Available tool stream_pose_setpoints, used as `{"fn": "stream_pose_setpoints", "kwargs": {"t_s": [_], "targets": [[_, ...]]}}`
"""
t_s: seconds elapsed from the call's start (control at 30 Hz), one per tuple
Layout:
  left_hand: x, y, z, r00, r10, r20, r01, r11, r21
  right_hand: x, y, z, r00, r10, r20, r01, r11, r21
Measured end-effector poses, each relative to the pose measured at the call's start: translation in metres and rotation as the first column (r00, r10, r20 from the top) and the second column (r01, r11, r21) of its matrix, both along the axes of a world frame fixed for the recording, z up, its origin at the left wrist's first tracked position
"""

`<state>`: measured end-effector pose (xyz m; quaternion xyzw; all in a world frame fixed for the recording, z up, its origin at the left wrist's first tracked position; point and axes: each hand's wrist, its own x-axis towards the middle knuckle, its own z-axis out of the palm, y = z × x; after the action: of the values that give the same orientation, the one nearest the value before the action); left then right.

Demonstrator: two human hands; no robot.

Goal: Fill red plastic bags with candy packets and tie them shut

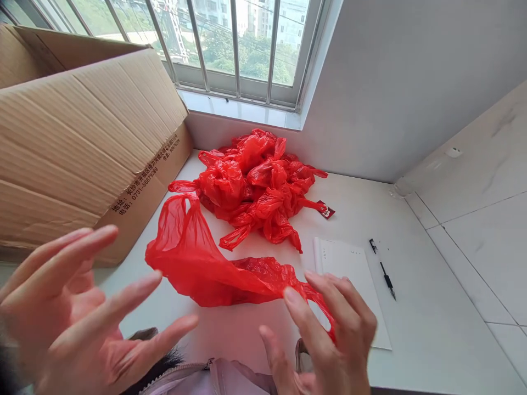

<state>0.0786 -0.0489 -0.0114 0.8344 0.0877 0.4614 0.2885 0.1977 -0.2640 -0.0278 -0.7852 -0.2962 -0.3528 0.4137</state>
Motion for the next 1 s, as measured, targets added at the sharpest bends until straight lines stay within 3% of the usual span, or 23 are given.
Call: {"fn": "stream_pose_setpoints", "kwargs": {"t_s": [0.03, 0.1, 0.17, 0.2, 0.37, 0.47, 0.57, 0.67, 0.77, 0.87, 0.93, 1.0], "targets": [[0.013, -0.001, 0.005, 0.995, 0.066, -0.076, -0.054, 0.986, 0.156, 0.003, 0.005, 0.001, 0.999, 0.041, 0.001, -0.04, 0.991, -0.126], [0.036, 0.0, 0.013, 0.988, 0.092, -0.128, -0.038, 0.927, 0.373, 0.01, 0.01, 0.0, 0.991, 0.136, -0.017, -0.133, 0.919, -0.372], [0.051, 0.003, 0.016, 0.977, 0.099, -0.191, 0.004, 0.879, 0.476, 0.017, 0.009, -0.005, 0.979, 0.204, -0.01, -0.179, 0.835, -0.521], [0.056, 0.005, 0.014, 0.97, 0.101, -0.22, 0.026, 0.861, 0.508, 0.02, 0.007, -0.008, 0.978, 0.207, -0.015, -0.181, 0.818, -0.546], [0.066, 0.008, -0.005, 0.933, 0.096, -0.347, 0.076, 0.889, 0.451, 0.019, -0.006, -0.018, 0.943, 0.272, -0.192, -0.332, 0.769, -0.547], [0.068, 0.002, -0.01, 0.924, 0.078, -0.374, 0.086, 0.911, 0.404, 0.012, -0.002, -0.02, 0.909, 0.323, -0.262, -0.414, 0.772, -0.483], [0.068, -0.007, -0.016, 0.903, 0.076, -0.422, 0.096, 0.924, 0.371, 0.007, 0.009, -0.024, 0.906, 0.326, -0.268, -0.415, 0.804, -0.426], [0.063, -0.008, -0.03, 0.857, 0.087, -0.508, 0.109, 0.933, 0.342, 0.005, 0.017, -0.029, 0.913, 0.314, -0.261, -0.404, 0.782, -0.474], [0.051, 0.005, -0.047, 0.844, 0.006, -0.536, 0.133, 0.966, 0.221, 0.005, 0.016, -0.034, 0.916, 0.278, -0.288, -0.396, 0.729, -0.557], [0.033, 0.022, -0.055, 0.88, -0.176, -0.441, 0.165, 0.984, -0.064, 0.007, 0.009, -0.038, 0.92, 0.234, -0.314, -0.384, 0.689, -0.614], [0.019, 0.031, -0.054, 0.885, -0.294, -0.362, 0.185, 0.934, -0.306, 0.01, 0.003, -0.041, 0.914, 0.226, -0.337, -0.4, 0.644, -0.653], [0.007, 0.035, -0.047, 0.871, -0.416, -0.263, 0.218, 0.805, -0.551, 0.013, -0.003, -0.043, 0.912, 0.207, -0.354, -0.401, 0.633, -0.662]]}}
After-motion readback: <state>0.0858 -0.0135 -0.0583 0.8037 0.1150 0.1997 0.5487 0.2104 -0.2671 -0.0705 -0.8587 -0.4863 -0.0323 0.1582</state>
